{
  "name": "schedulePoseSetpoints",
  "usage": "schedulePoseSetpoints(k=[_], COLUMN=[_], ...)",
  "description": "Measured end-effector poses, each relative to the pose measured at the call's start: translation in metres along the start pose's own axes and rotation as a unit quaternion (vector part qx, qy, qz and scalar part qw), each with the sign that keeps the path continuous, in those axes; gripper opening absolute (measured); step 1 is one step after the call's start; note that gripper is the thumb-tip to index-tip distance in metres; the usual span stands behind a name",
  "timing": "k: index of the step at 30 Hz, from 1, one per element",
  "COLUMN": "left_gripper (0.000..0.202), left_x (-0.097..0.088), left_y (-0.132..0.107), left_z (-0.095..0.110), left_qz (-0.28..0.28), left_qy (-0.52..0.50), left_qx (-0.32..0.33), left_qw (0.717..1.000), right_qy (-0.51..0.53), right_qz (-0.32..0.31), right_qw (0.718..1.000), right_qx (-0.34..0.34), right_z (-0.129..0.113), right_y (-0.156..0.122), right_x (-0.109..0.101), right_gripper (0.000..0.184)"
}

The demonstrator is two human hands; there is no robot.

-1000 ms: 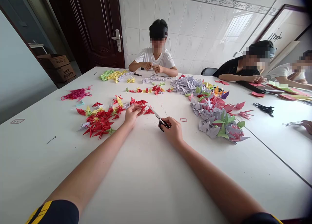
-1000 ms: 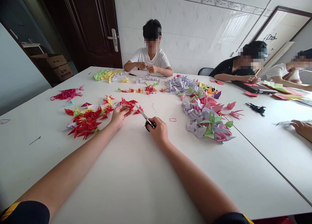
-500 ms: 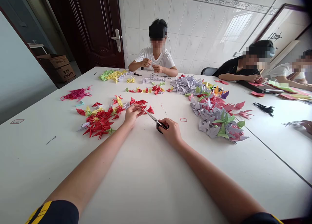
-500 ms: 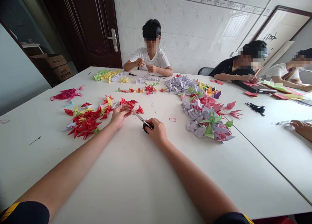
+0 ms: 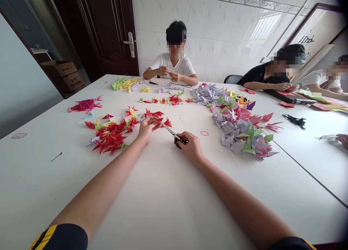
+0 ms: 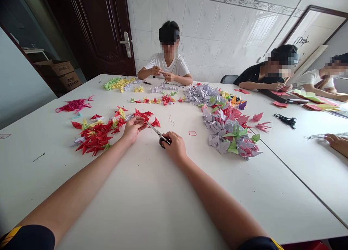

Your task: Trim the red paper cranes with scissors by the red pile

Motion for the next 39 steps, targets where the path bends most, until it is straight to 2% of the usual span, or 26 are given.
schedulePoseSetpoints(k=[39], left_gripper=[0.021], left_x=[-0.0004], left_y=[0.0015], left_z=[-0.0027], left_qz=[-0.014], left_qy=[0.003], left_qx=[-0.003], left_qw=[1.0], right_qy=[0.003], right_qz=[-0.008], right_qw=[1.0], right_qx=[-0.01], right_z=[-0.0006], right_y=[0.0006], right_x=[0.0011], right_gripper=[0.019])
Point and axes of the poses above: each hand's wrist, its own y-axis towards the middle knuckle, its own x-axis out of the palm, z = x × y, the point moved 8 cm from there along y, towards the middle knuckle
